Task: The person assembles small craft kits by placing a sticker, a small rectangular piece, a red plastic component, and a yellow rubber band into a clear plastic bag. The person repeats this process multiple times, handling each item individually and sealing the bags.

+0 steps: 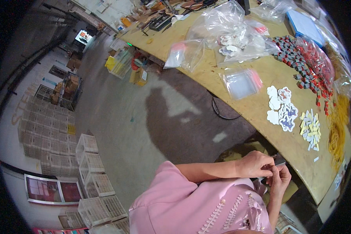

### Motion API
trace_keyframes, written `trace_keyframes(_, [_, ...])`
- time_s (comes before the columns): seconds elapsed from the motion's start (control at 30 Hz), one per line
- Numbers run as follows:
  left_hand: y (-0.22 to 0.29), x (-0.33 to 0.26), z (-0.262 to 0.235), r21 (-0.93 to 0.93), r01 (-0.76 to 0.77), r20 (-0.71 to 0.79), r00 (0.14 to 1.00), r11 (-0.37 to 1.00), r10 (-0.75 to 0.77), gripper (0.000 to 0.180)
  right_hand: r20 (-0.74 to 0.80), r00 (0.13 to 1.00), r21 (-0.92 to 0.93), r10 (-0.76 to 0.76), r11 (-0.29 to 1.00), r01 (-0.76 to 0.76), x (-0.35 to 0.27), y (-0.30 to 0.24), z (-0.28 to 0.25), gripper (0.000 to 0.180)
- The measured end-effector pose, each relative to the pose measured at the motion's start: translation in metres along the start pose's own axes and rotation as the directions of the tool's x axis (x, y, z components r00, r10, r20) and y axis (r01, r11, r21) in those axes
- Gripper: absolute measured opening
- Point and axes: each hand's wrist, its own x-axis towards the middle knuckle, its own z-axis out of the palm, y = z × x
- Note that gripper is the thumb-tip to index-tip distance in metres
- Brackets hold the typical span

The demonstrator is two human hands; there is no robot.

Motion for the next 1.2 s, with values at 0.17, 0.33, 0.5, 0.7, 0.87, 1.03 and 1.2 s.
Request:
trace_keyframes(0.17, [-0.008,-0.002,0.009,0.197,-0.07,0.001,0.997,0.978,0.071,0.014,-0.019,1.0,-0.029,0.014,0.999,-0.014,-0.006,0.011,-0.01,0.025])
trace_keyframes(0.33, [-0.005,-0.001,0.021,0.332,-0.081,-0.046,0.994,0.94,0.103,0.013,-0.086,0.994,-0.031,0.06,0.998,-0.063,-0.013,0.017,-0.006,0.025])
trace_keyframes(0.5, [0.0,0.017,0.012,0.284,-0.035,-0.091,0.994,0.958,0.063,0.01,-0.146,0.979,-0.115,0.141,0.981,-0.158,-0.013,0.009,-0.003,0.026])
trace_keyframes(0.7, [0.02,0.013,0.006,0.508,-0.291,0.108,0.955,0.811,0.275,0.012,-0.035,0.93,0.173,0.365,0.919,-0.354,-0.016,-0.02,0.002,0.03])
trace_keyframes(0.87, [0.021,0.024,0.001,0.353,-0.357,0.31,0.917,0.865,0.252,0.012,0.118,0.874,0.404,0.471,0.781,-0.476,-0.017,-0.003,-0.024,0.029])
trace_keyframes(1.03, [0.021,0.023,-0.018,0.295,-0.359,0.389,0.891,0.885,0.232,0.011,-0.067,0.93,-0.437,-0.362,0.848,0.299,-0.026,-0.015,-0.021,0.02])
trace_keyframes(1.2, [0.032,0.027,-0.039,0.257,-0.392,0.497,0.838,0.884,0.227,0.01,0.377,0.835,-0.673,-0.4,0.501,0.544,-0.027,-0.036,-0.025,0.027])
